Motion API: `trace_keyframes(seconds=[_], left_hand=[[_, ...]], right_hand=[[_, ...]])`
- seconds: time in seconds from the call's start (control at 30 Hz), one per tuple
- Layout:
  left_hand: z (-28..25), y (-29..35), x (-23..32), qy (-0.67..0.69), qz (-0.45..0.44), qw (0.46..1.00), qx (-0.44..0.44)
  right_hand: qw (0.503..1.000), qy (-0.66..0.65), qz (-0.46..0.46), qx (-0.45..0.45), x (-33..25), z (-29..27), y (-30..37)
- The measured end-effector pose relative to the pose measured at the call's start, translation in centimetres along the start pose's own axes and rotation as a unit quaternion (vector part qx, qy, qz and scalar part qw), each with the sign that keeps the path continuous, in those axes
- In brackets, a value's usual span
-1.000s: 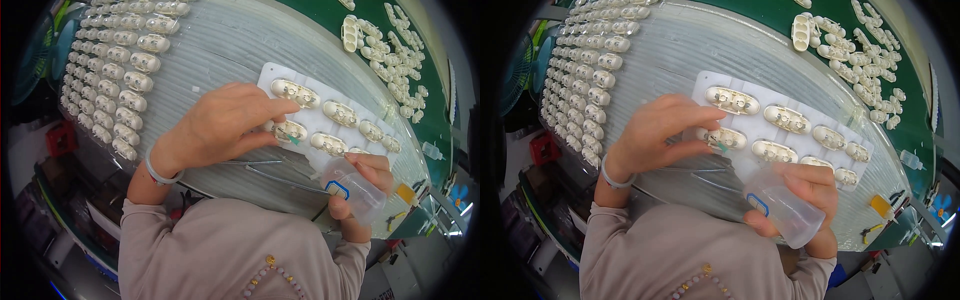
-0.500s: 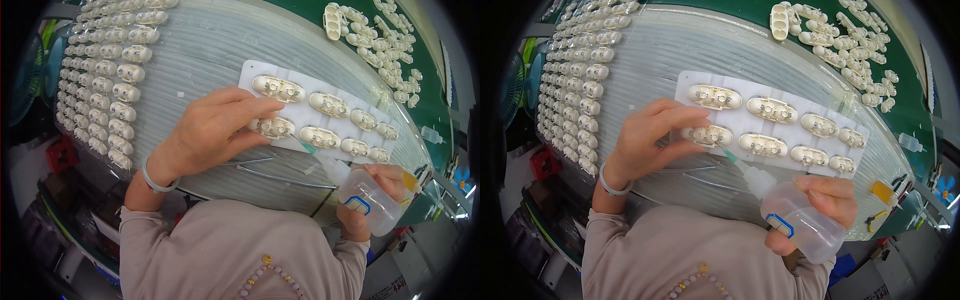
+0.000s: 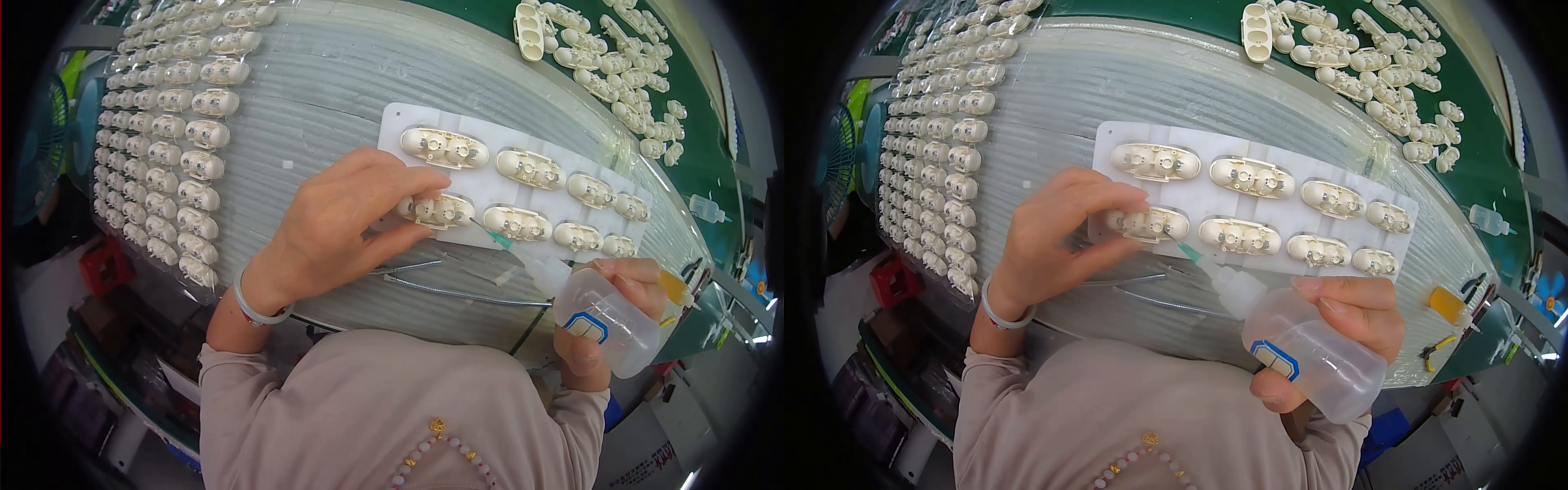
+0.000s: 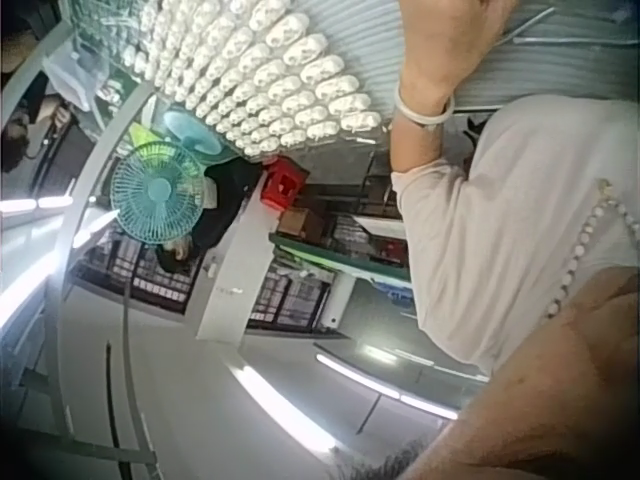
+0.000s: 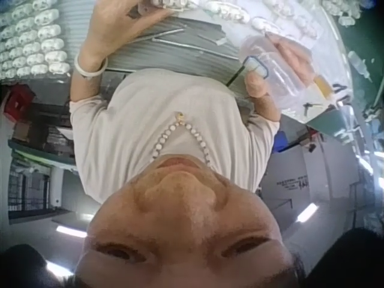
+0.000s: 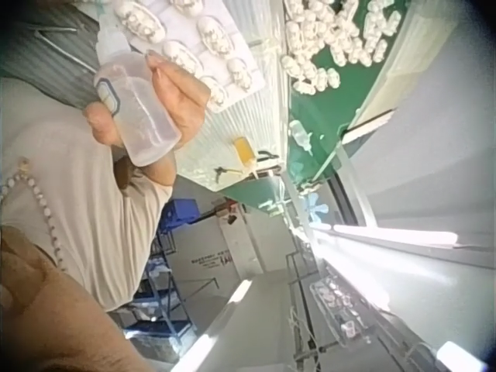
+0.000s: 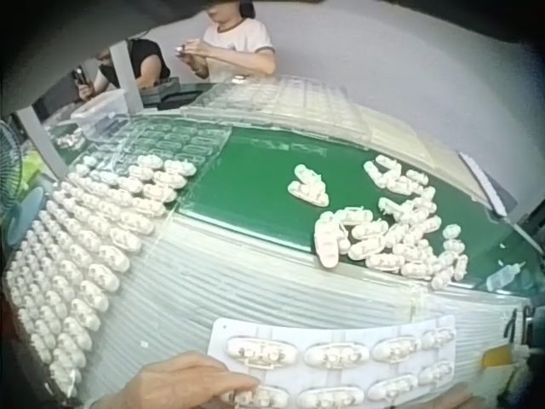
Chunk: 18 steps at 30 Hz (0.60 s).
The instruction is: The person assembles small plastic components by inserting internal inserts into plastic housings with a metal pick tool, then applies liquid adhesive from a squeeze bottle to secure the parts.
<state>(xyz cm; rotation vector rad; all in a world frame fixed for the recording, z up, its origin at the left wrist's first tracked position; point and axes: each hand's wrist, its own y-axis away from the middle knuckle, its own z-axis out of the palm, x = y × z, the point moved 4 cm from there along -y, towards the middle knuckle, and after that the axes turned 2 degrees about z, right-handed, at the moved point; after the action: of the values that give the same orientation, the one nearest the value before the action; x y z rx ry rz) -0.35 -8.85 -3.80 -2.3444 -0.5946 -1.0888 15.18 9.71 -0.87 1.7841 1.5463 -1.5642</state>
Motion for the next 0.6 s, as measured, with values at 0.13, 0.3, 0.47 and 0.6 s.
trace_keyframes(seconds=[0.13,0.3,0.47,0.6], left_hand=[[-0.1,0.0,0.1,0.005,0.015,1.000,-0.010],[0.0,0.5,-0.4,-0.002,0.009,1.000,-0.009],[0.2,0.3,-0.4,-0.002,0.018,1.000,-0.007],[0.2,0.2,-0.3,0.000,0.014,1.000,-0.003]], right_hand=[[0.999,-0.011,-0.029,-0.041,0.6,0.5,-0.1],[0.995,0.002,-0.043,-0.086,1.0,0.8,-0.2],[0.995,0.020,-0.065,-0.079,1.2,1.1,-0.5],[0.994,0.026,-0.063,-0.080,1.1,1.3,-0.6]])
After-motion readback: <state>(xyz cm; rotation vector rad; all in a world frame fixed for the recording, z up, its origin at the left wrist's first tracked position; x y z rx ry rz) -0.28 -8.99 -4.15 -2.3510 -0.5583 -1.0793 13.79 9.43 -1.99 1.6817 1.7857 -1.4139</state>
